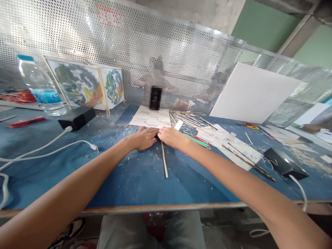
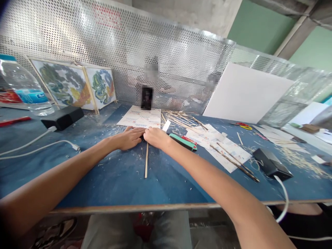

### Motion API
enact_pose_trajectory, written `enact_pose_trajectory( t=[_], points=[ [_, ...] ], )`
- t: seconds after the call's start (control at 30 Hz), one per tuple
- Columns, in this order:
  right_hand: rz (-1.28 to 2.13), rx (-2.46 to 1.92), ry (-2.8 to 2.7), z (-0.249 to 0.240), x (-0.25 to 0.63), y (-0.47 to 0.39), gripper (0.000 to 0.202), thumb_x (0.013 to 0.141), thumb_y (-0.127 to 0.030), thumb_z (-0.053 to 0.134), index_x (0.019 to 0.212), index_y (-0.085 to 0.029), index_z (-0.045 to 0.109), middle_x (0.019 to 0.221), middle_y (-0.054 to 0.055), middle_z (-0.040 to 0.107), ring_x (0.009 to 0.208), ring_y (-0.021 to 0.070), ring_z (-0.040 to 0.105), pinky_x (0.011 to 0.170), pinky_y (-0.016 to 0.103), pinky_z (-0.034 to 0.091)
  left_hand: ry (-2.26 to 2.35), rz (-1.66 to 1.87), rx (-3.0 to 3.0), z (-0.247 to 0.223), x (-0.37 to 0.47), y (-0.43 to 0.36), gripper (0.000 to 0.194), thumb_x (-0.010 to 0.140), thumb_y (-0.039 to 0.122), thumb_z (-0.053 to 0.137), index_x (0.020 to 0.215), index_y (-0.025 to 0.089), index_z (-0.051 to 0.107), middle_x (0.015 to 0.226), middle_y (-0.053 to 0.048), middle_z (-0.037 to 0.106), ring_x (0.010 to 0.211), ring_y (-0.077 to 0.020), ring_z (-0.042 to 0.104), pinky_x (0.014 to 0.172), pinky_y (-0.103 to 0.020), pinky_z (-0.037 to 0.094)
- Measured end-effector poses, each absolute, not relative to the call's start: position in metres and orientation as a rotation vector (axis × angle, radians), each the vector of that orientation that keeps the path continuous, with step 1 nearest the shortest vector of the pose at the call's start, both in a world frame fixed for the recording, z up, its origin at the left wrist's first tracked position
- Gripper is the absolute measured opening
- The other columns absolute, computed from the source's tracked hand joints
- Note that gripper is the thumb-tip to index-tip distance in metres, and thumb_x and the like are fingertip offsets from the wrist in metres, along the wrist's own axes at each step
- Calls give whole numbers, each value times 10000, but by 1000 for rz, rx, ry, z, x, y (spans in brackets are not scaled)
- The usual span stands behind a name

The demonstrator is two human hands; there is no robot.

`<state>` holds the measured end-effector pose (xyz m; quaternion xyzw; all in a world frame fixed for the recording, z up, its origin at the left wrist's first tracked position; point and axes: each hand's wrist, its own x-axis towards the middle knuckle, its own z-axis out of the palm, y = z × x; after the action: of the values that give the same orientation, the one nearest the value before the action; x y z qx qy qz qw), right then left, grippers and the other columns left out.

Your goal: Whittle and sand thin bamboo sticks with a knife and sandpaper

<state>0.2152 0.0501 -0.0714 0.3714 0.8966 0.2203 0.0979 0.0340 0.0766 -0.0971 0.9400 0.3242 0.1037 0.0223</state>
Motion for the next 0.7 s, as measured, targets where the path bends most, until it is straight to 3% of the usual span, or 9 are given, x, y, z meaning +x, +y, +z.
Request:
enact_pose_trajectory(
  t=[0.23, 0.7],
  points=[
    [652, 1196, 2658, -83, 220, 47, 309, 974, -35, 385, 1082, -59, 673, 1089, 195, 654, 1067, 261, 615, 856, 351, 528, 1031, 267, 2913, -94, 35, 74, 444, 972, 366, 596, 1382, 204, 546, 1504, -119, 486, 1377, -327, 450, 1149, -618, 296],
    [584, 1074, 2692, -78, 221, 35, 279, 984, -76, 436, 1011, -69, 714, 1014, 172, 665, 1060, 258, 614, 854, 347, 514, 1081, 243, 2944, -93, 36, 71, 429, 973, 334, 602, 1376, 199, 546, 1473, -121, 510, 1338, -321, 492, 1122, -609, 353]
  ],
)
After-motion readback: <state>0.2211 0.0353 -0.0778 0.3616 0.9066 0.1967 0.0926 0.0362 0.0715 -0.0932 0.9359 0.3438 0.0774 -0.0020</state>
